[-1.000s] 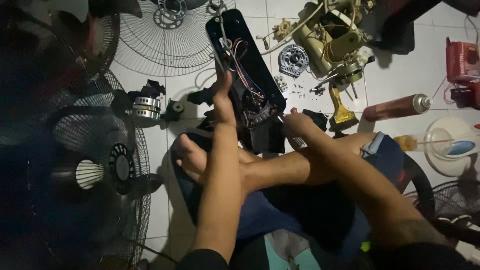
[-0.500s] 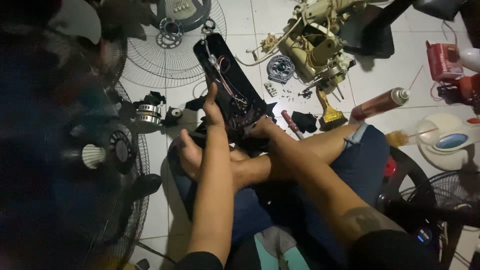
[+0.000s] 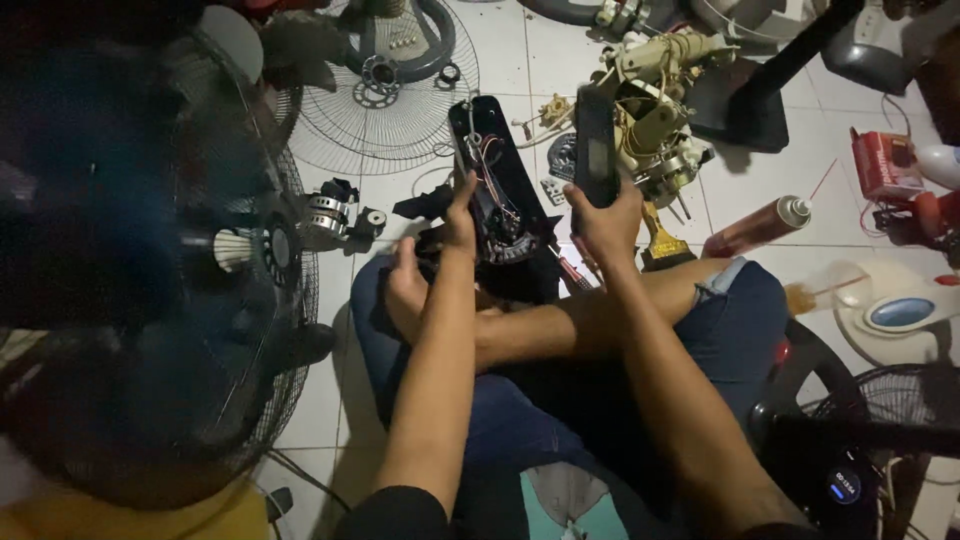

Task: Repairing an electric fan by disassembling the housing and handling internal components

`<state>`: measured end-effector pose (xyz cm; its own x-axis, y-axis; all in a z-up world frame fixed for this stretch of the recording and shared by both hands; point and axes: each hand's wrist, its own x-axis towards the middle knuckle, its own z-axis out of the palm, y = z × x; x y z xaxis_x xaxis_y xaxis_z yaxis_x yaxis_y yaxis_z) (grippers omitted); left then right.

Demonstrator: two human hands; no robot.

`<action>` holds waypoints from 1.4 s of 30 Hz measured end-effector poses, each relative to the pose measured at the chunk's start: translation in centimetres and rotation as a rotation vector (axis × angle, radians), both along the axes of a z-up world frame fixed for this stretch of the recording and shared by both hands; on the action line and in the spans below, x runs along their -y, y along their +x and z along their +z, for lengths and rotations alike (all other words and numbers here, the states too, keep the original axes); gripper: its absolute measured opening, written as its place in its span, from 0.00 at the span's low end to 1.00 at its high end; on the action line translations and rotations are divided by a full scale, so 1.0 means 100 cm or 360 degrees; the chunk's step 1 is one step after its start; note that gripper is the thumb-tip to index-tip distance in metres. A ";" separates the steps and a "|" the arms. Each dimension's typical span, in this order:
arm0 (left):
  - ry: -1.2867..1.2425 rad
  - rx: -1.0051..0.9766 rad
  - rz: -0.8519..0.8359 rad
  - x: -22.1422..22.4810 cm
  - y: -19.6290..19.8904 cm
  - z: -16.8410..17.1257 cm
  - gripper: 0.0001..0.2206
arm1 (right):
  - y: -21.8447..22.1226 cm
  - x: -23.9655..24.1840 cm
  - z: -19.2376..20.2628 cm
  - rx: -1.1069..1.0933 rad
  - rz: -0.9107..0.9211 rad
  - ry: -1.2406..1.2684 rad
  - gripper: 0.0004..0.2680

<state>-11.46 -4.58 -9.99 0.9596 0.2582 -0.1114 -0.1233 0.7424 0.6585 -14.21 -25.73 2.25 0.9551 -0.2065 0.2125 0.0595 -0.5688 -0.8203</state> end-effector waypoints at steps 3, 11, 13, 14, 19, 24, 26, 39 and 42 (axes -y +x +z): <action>0.0202 -0.0106 -0.0033 0.023 -0.066 0.121 0.35 | -0.008 -0.022 -0.001 0.0266 0.0269 -0.0083 0.33; 0.0719 -0.0126 -0.0073 0.006 -0.067 0.129 0.36 | -0.046 -0.091 0.005 0.0156 0.0273 -0.0386 0.38; 0.0712 -0.0122 -0.0055 0.009 -0.069 0.136 0.36 | -0.048 -0.093 -0.001 0.0223 0.0257 -0.0430 0.39; 0.0706 -0.0121 -0.0053 0.010 -0.070 0.139 0.37 | -0.048 -0.094 -0.002 0.0168 0.0229 -0.0467 0.39; 0.0692 -0.0123 -0.0068 0.021 -0.072 0.145 0.38 | -0.053 -0.092 -0.005 0.0078 0.0174 -0.0542 0.40; 0.0672 -0.0138 -0.0107 0.034 -0.075 0.144 0.39 | -0.059 -0.086 0.001 0.0027 0.0206 -0.0492 0.39; 0.0667 -0.0142 -0.0115 0.037 -0.076 0.144 0.40 | -0.059 -0.082 0.003 -0.0015 0.0215 -0.0472 0.40; 0.0831 0.0005 -0.0054 0.024 0.020 0.001 0.38 | -0.050 -0.068 0.000 -0.0017 0.0274 -0.0392 0.39; 0.0813 -0.0066 -0.0138 0.033 -0.018 0.050 0.38 | -0.058 -0.068 0.013 0.0050 0.0259 -0.0323 0.38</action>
